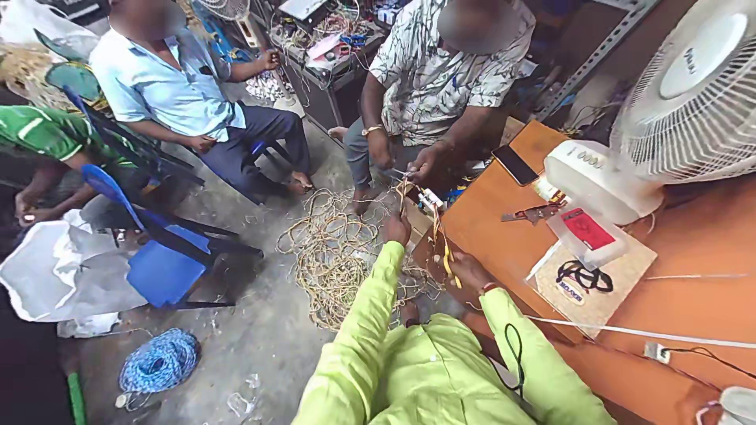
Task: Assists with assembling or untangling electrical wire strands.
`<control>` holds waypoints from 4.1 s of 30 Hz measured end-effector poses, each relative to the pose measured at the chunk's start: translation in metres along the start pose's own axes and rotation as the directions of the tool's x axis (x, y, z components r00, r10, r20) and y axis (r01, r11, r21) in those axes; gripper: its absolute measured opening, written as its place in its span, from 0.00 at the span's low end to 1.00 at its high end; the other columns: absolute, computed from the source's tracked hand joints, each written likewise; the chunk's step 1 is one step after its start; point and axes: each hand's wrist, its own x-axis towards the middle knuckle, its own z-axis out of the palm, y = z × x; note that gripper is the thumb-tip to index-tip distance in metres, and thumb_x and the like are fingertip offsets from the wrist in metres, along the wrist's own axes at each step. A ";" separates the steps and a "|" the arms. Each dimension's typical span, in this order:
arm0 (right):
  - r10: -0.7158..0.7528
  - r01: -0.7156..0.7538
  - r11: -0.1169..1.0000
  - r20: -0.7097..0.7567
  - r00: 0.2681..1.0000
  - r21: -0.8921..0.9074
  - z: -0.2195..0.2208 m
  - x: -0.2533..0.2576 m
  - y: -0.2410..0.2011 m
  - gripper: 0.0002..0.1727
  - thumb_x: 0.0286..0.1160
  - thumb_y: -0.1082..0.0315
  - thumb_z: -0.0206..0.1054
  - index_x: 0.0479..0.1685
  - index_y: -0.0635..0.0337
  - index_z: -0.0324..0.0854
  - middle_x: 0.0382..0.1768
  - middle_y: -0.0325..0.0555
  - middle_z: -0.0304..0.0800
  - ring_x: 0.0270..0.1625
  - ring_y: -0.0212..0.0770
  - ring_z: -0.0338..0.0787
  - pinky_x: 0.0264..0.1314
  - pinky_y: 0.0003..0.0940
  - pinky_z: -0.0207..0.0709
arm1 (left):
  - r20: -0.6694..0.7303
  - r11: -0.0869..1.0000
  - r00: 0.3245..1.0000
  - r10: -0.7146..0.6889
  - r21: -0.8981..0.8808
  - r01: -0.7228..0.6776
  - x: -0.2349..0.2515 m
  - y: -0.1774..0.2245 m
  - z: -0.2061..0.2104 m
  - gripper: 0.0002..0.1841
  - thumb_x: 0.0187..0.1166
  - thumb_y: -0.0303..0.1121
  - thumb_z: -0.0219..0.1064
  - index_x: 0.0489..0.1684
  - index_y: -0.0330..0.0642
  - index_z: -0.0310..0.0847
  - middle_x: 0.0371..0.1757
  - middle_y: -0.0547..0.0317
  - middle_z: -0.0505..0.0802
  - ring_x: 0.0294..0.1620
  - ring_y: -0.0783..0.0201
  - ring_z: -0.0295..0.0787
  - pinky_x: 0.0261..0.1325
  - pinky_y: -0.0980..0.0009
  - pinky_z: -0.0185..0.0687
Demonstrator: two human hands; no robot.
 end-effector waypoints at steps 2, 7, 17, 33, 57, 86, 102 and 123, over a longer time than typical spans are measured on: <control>0.062 -0.062 0.998 0.047 0.997 0.006 0.006 -0.007 0.015 0.27 0.85 0.46 0.64 0.58 0.65 0.81 0.34 0.49 0.86 0.29 0.40 0.86 0.35 0.38 0.84 | 0.028 1.000 0.999 -0.025 0.020 0.024 0.006 -0.002 -0.003 0.22 0.94 0.42 0.49 0.71 0.37 0.80 0.62 0.32 0.90 0.66 0.35 0.87 0.67 0.35 0.78; 0.104 -0.105 0.994 0.028 0.994 0.013 0.022 -0.005 0.071 0.28 0.83 0.43 0.66 0.55 0.63 0.84 0.32 0.49 0.89 0.27 0.42 0.89 0.33 0.41 0.86 | 0.028 0.999 1.000 0.006 0.045 -0.007 0.016 -0.002 -0.013 0.23 0.93 0.44 0.48 0.67 0.37 0.82 0.61 0.34 0.91 0.65 0.36 0.87 0.66 0.34 0.78; -0.179 0.179 0.984 -0.037 0.983 0.006 0.030 -0.004 0.046 0.33 0.78 0.42 0.70 0.70 0.61 0.79 0.41 0.55 0.91 0.33 0.47 0.92 0.39 0.48 0.88 | -0.003 0.998 1.000 0.031 0.049 -0.030 0.002 0.004 -0.012 0.22 0.94 0.41 0.47 0.68 0.37 0.82 0.60 0.34 0.91 0.64 0.37 0.88 0.66 0.36 0.80; -0.270 0.130 0.786 -0.146 0.952 -0.605 -0.024 0.066 -0.105 0.36 0.64 0.46 0.76 0.67 0.62 0.81 0.57 0.67 0.89 0.63 0.68 0.88 0.61 0.72 0.77 | 0.015 0.998 0.998 -0.066 -0.007 0.067 -0.064 -0.034 0.030 0.23 0.94 0.43 0.47 0.71 0.39 0.80 0.60 0.39 0.92 0.63 0.42 0.90 0.67 0.41 0.80; -0.340 0.146 0.538 -0.056 0.939 -0.830 0.010 0.053 -0.175 0.33 0.68 0.47 0.73 0.59 0.70 0.83 0.59 0.68 0.89 0.64 0.66 0.89 0.61 0.68 0.79 | -0.048 0.984 0.993 -0.106 0.141 0.111 -0.075 -0.007 -0.012 0.21 0.94 0.44 0.44 0.70 0.45 0.79 0.57 0.43 0.93 0.61 0.42 0.91 0.62 0.40 0.82; -0.342 0.214 0.434 0.060 0.938 -0.875 -0.016 0.052 -0.152 0.22 0.76 0.56 0.70 0.42 0.72 0.86 0.54 0.70 0.89 0.63 0.68 0.88 0.60 0.71 0.78 | 0.006 0.990 0.994 -0.105 0.093 0.104 -0.101 -0.018 0.016 0.19 0.94 0.42 0.47 0.69 0.44 0.78 0.55 0.40 0.93 0.58 0.38 0.91 0.57 0.38 0.84; -0.416 0.385 0.741 0.074 0.906 -0.550 -0.009 0.078 -0.088 0.32 0.75 0.43 0.72 0.61 0.65 0.83 0.51 0.68 0.89 0.56 0.68 0.88 0.60 0.73 0.75 | 0.030 0.994 0.998 -0.061 0.097 0.058 -0.105 -0.018 0.015 0.20 0.94 0.44 0.46 0.69 0.44 0.79 0.54 0.39 0.93 0.57 0.38 0.92 0.56 0.37 0.84; -0.341 0.251 0.405 0.109 0.934 -0.879 -0.017 0.077 -0.135 0.25 0.70 0.49 0.72 0.48 0.66 0.88 0.53 0.68 0.90 0.62 0.68 0.88 0.57 0.73 0.78 | 0.035 0.991 0.998 -0.051 0.129 0.046 -0.107 -0.028 0.022 0.20 0.94 0.43 0.46 0.68 0.43 0.79 0.53 0.39 0.93 0.56 0.38 0.92 0.55 0.39 0.85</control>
